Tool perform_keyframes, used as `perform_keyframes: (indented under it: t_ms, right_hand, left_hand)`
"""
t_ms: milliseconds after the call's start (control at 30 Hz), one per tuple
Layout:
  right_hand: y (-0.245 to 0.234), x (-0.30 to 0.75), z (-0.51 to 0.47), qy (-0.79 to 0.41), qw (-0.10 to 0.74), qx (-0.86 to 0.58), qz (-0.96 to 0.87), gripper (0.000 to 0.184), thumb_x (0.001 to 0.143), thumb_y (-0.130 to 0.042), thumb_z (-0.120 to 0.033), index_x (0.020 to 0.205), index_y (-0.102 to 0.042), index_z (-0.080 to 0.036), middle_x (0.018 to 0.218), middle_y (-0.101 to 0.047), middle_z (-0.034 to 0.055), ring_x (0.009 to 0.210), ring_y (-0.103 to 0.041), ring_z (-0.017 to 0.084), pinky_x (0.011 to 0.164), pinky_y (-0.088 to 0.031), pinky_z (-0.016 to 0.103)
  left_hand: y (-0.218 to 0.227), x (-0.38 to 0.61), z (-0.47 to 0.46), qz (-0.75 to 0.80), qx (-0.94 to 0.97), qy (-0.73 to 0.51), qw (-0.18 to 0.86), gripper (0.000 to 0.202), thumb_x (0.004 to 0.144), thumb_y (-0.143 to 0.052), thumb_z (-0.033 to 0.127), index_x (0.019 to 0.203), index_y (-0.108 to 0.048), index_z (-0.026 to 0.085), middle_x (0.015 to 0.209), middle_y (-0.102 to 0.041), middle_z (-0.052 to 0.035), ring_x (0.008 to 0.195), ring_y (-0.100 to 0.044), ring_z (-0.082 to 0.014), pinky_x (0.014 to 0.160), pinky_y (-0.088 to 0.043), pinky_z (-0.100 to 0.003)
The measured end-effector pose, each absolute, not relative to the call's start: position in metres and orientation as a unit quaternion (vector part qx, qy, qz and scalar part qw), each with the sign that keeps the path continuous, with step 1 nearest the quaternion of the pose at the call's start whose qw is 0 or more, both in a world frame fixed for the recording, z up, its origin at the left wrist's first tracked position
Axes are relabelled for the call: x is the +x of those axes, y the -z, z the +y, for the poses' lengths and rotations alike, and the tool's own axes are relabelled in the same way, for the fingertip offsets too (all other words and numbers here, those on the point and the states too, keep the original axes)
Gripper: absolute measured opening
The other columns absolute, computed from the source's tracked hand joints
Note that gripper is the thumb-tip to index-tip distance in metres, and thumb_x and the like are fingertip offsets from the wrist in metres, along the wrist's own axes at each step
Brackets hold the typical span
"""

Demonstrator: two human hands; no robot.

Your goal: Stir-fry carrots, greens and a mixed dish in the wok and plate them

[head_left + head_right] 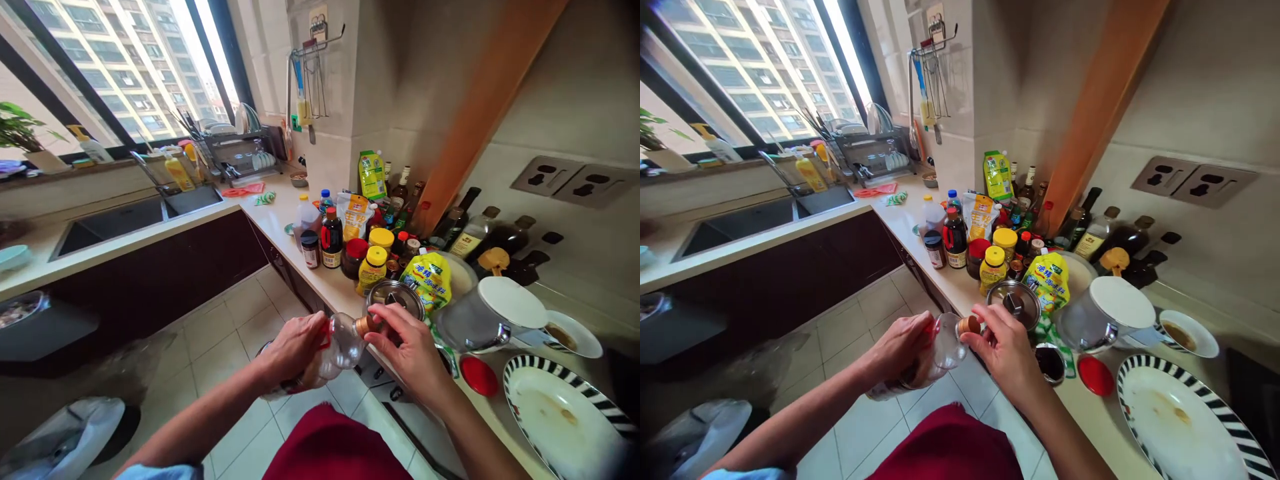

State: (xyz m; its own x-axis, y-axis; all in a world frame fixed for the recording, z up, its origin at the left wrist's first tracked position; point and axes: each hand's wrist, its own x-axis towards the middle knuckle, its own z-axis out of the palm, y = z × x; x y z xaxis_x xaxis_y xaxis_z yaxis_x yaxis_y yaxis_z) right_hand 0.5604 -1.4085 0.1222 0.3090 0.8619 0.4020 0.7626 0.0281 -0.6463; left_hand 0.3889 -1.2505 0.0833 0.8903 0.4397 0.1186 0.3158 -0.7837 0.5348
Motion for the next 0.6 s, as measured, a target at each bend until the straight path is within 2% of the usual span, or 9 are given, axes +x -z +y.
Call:
perform_keyframes:
  t_ms: [133,267,600]
  right_hand:
    - [-0.121,0.569,-1.414,-0.052,0.351,-0.717,-0.6,0.032,0.09,-0.046,-0.047,0.101,-0.063,-0.022,0.086,-0.064,0.0033,0.072,-0.061,0.014,0.064,-0.049,0.025]
    - [-0.123,0.579,-1.416,-0.037,0.345,-0.723,-0.598,0.031,0.092,-0.042,-0.045,0.087,-0.063,-0.022,0.078,-0.066,0.0019,0.069,-0.062,0.015,0.061,-0.047,0.027]
    - [-0.123,0.598,-1.428,-0.036,0.356,-0.725,-0.589,0.027,0.09,-0.046,-0.044,0.086,-0.063,-0.023,0.075,-0.067,0.0015,0.067,-0.062,0.016,0.06,-0.046,0.027]
  left_hand:
    - [-0.086,0.403,-1.256,0.159,0.939,-0.117,0.282,0.019,0.087,-0.036,0.024,0.069,-0.036,0.022,0.061,-0.042,0.0043,0.053,-0.033,-0.0107,0.053,-0.024,-0.024]
    - [-0.092,0.418,-1.254,0.093,0.937,-0.122,0.314,0.02,0.088,-0.037,0.024,0.069,-0.038,0.021,0.06,-0.039,0.0049,0.055,-0.031,-0.0104,0.054,-0.024,-0.024]
    - [-0.102,0.442,-1.257,0.037,0.931,-0.093,0.35,0.02,0.087,-0.037,0.022,0.067,-0.032,0.022,0.056,-0.031,0.007,0.052,-0.026,-0.0097,0.052,-0.022,-0.025]
